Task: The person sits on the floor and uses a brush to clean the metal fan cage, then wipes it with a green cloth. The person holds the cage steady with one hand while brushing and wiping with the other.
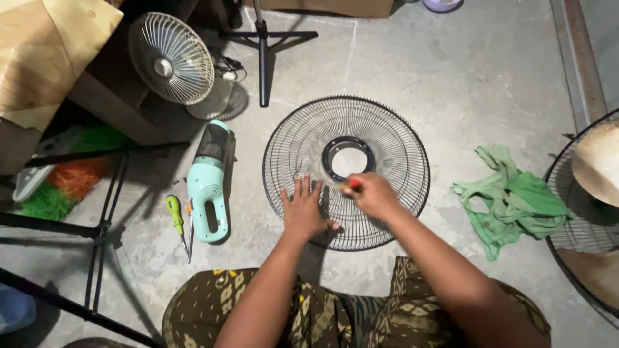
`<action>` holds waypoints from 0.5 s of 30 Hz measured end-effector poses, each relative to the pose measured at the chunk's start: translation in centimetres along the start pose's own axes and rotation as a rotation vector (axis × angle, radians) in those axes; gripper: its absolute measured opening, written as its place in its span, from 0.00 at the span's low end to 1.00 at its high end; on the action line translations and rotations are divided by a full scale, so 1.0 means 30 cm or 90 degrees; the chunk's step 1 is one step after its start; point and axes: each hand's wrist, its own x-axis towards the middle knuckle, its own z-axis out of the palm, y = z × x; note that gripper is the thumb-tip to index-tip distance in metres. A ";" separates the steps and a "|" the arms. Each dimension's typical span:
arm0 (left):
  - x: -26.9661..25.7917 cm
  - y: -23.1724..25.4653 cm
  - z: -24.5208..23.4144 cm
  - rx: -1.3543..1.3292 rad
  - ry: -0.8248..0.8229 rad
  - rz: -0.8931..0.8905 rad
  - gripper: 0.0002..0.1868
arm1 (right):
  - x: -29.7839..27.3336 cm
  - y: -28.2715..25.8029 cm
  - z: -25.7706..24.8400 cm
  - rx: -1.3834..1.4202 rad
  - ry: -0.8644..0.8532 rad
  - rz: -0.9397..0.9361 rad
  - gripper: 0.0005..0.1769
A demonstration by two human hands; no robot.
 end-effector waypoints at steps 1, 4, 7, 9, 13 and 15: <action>-0.002 0.000 0.009 0.000 -0.002 -0.001 0.71 | -0.005 -0.027 0.021 0.067 -0.004 0.011 0.07; 0.000 -0.002 0.010 0.001 -0.003 0.001 0.72 | 0.006 -0.068 0.047 0.398 -0.007 0.212 0.09; 0.002 -0.001 -0.001 -0.003 -0.034 -0.010 0.72 | 0.040 -0.021 -0.029 0.343 -0.061 0.414 0.09; 0.006 0.004 -0.003 -0.001 -0.038 -0.007 0.73 | 0.057 0.030 -0.105 -0.016 -0.069 0.231 0.08; 0.004 0.002 -0.004 -0.002 -0.038 -0.009 0.73 | 0.045 0.051 -0.090 -0.167 -0.068 0.094 0.10; 0.016 0.003 -0.014 -0.011 -0.027 -0.009 0.73 | 0.050 0.024 -0.022 0.059 -0.050 0.087 0.09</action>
